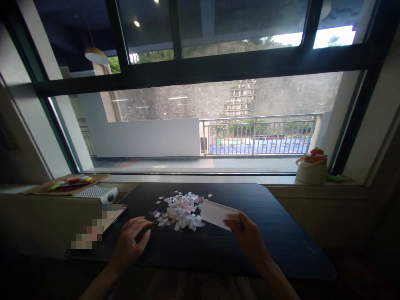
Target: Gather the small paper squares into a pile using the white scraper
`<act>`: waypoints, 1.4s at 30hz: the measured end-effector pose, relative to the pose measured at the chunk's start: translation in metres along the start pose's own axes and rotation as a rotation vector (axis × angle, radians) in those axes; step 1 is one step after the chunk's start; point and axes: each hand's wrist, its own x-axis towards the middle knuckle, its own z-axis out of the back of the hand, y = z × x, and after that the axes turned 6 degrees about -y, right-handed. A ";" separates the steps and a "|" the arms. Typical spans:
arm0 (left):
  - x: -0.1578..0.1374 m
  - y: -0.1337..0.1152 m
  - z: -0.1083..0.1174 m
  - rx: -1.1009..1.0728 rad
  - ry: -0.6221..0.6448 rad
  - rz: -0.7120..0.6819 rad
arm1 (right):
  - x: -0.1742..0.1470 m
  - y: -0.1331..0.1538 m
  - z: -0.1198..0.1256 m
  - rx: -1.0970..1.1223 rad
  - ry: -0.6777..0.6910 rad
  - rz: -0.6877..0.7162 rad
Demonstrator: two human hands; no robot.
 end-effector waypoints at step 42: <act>0.001 0.002 0.000 -0.002 0.067 -0.010 | -0.027 0.019 -0.032 0.203 -0.070 -0.150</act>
